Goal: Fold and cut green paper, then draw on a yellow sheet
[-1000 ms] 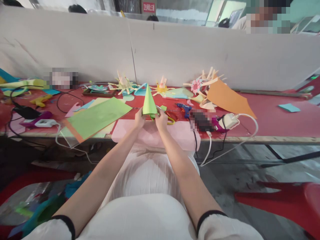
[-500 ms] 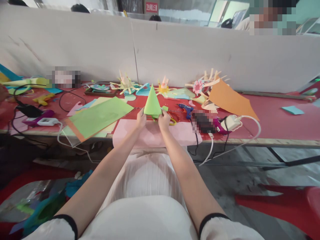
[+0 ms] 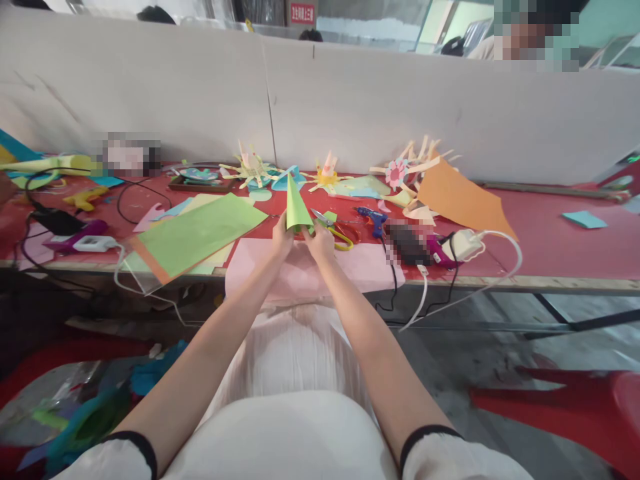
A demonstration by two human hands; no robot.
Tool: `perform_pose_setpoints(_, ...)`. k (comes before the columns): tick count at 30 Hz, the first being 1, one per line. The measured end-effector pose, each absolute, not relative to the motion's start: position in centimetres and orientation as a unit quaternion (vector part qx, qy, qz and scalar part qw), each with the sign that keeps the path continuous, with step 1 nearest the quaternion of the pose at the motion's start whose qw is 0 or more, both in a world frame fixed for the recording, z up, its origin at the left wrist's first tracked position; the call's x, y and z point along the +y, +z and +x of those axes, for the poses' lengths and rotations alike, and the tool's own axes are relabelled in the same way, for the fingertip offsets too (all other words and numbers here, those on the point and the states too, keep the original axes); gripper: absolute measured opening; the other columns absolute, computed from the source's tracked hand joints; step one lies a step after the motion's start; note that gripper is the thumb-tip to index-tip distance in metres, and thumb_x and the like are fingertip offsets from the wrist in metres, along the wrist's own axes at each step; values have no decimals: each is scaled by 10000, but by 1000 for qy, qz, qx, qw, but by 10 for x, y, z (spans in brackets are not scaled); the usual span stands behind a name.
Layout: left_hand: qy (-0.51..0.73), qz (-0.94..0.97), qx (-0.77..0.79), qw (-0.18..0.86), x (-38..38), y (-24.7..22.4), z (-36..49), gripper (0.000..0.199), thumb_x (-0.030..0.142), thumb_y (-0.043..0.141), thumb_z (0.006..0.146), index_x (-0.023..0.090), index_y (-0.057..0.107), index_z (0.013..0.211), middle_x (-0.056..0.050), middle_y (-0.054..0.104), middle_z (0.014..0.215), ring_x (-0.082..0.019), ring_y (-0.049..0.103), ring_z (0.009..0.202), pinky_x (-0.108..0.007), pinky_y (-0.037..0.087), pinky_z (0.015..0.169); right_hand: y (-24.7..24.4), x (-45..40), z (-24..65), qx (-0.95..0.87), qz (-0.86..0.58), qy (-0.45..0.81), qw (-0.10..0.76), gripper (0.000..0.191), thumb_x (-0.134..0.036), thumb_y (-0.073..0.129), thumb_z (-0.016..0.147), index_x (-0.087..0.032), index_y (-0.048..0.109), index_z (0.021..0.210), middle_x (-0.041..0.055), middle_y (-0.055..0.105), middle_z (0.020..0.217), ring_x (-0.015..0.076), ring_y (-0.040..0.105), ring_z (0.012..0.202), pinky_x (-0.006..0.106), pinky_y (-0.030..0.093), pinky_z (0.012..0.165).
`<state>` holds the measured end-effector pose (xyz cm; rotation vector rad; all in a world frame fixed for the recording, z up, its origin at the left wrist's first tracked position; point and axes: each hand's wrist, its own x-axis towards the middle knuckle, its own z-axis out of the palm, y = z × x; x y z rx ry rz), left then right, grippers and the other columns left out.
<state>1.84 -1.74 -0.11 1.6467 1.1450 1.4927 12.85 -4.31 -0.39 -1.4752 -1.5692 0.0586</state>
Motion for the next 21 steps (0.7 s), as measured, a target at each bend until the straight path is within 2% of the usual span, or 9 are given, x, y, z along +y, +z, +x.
perform_pose_setpoints(4,569,623,407,350,-21,1,19,522,87,427,704,207,526,1202,-58,622,1140,-207,607,963,-333,483,847,-4,-42,131,-634,-636,19,441,301,-238,371,832,-128,640,908,106,674,709,208,591,619,290,408,614)
perform_pose_setpoints(9,586,606,412,346,-22,7,19,558,95,459,672,204,502,1218,-62,577,1219,-210,550,1091,-303,463,895,-4,-42,133,-602,-649,28,463,347,-187,372,794,-139,642,1006,123,696,807,227,615,687,307,424,663)
perform_pose_setpoints(16,585,595,410,369,-16,1,20,402,108,410,715,144,597,1068,-80,676,998,-210,603,971,-335,478,860,-5,-39,135,-573,-584,109,564,301,-214,418,768,-171,656,946,88,702,890,206,629,780,303,444,742)
perform_pose_setpoints(21,566,620,388,381,-20,3,20,457,102,448,686,166,581,1118,-76,650,1079,-216,589,1007,-331,470,873,-5,-38,137,-585,-589,111,546,251,-201,426,745,-152,648,853,104,700,829,224,621,744,319,441,728)
